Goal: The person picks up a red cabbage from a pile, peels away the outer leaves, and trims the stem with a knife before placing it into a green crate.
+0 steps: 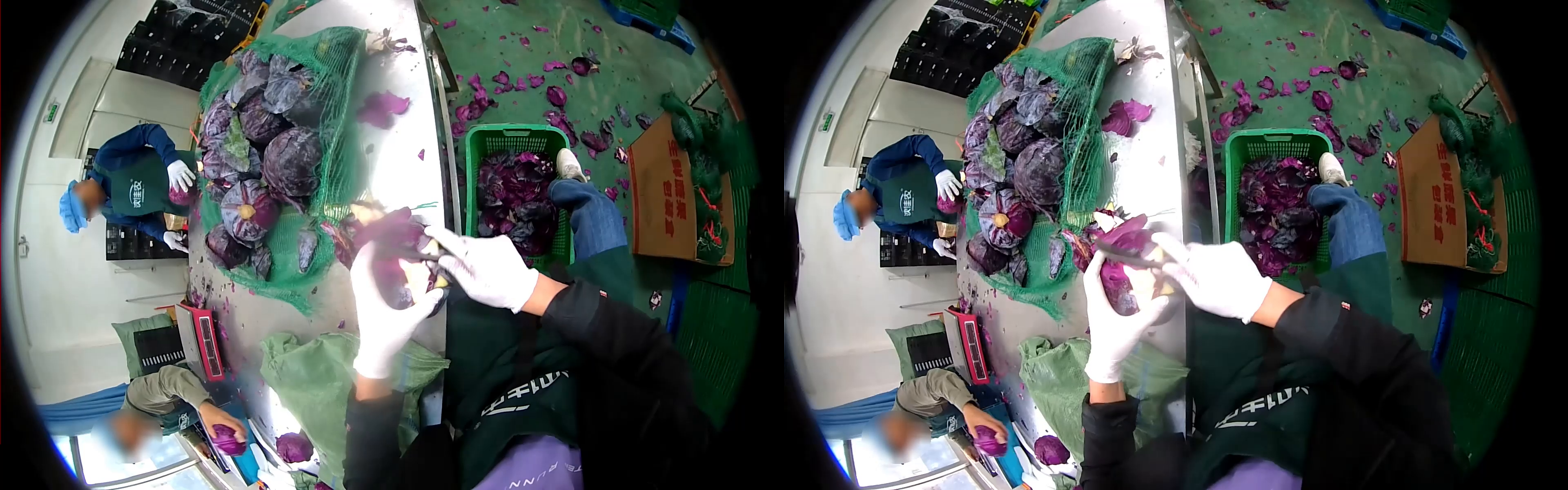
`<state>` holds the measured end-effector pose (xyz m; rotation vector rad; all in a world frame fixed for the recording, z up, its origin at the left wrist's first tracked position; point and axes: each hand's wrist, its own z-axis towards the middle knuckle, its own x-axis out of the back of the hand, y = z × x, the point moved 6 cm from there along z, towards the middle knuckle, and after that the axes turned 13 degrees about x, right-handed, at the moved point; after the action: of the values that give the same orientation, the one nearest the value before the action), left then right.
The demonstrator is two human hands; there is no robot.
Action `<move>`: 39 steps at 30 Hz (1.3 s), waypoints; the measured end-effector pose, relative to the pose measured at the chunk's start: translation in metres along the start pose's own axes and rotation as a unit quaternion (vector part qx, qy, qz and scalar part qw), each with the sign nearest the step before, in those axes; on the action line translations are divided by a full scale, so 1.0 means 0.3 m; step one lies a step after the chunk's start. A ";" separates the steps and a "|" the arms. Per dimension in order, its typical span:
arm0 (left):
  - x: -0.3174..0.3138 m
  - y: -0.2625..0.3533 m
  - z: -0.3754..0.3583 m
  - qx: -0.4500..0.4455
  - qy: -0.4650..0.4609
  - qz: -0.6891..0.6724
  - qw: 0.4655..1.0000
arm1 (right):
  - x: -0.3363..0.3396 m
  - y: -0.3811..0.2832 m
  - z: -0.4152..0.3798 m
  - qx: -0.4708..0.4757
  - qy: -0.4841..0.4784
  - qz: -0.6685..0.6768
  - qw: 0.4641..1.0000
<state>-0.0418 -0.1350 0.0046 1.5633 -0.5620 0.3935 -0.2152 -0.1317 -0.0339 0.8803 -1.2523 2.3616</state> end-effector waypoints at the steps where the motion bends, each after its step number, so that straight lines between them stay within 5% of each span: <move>1: -0.003 0.000 0.001 -0.001 0.005 0.004 1.000 | 0.001 0.012 0.006 -0.005 0.007 -0.018 1.000; 5: -0.003 0.012 -0.006 0.000 0.019 0.004 1.000 | 0.002 0.010 0.034 0.067 0.130 -0.017 0.989; 7: -0.002 -0.020 -0.028 0.021 0.027 0.016 0.999 | -0.070 0.250 0.020 -0.135 0.089 0.080 0.984; 9: 0.003 -0.009 -0.048 -0.030 0.029 0.064 0.997 | -0.064 0.384 0.021 -0.293 0.053 0.264 0.918; 11: 0.009 -0.025 -0.049 -0.033 0.001 0.056 0.998 | -0.081 0.400 0.004 -0.353 0.057 0.411 0.839; 14: 0.042 0.023 -0.049 0.005 0.001 0.157 0.988 | 0.090 0.207 0.111 -0.182 0.056 0.153 0.970; 17: 0.053 -0.001 -0.034 -0.023 -0.036 0.175 0.984 | 0.094 0.009 0.155 0.088 -0.053 0.027 0.994; 20: 0.056 -0.015 0.008 -0.018 -0.109 0.125 0.986 | 0.066 -0.003 0.174 0.086 -0.115 0.063 0.988; 23: 0.059 -0.010 -0.001 -0.034 -0.125 0.148 0.981 | 0.054 0.036 0.193 0.134 -0.029 -0.059 0.989; 26: 0.055 -0.014 0.001 -0.068 -0.126 0.132 0.981 | -0.028 0.341 0.224 -0.076 -0.090 -0.095 0.988; 29: 0.052 -0.025 -0.023 -0.003 -0.037 0.060 0.997 | 0.105 0.282 0.174 -0.089 0.120 -0.072 0.986; 32: -0.012 -0.118 -0.105 0.153 0.060 -0.185 0.969 | 0.138 0.101 0.088 -0.162 0.116 0.157 0.967; 33: -0.042 -0.111 -0.127 0.172 0.103 -0.249 0.947 | 0.101 0.058 0.064 -0.119 0.092 0.161 0.975; 34: -0.036 -0.108 -0.145 0.125 0.109 -0.090 0.982 | 0.040 0.027 0.028 -0.081 0.066 0.167 0.980; 36: -0.005 -0.004 -0.176 0.057 0.119 0.202 0.970 | -0.017 0.009 0.010 -0.067 0.086 0.183 0.977; 37: 0.027 0.015 -0.173 0.130 0.053 0.138 0.980 | -0.011 0.008 0.026 -0.086 0.057 0.226 0.969; 39: 0.081 0.072 -0.144 0.049 0.066 0.245 0.966 | -0.019 0.014 0.067 -0.038 -0.012 0.190 0.981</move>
<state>-0.0305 -0.0951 0.0392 1.4676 -0.8358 0.9052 -0.2058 -0.1509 -0.0318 0.6967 -1.6336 2.5705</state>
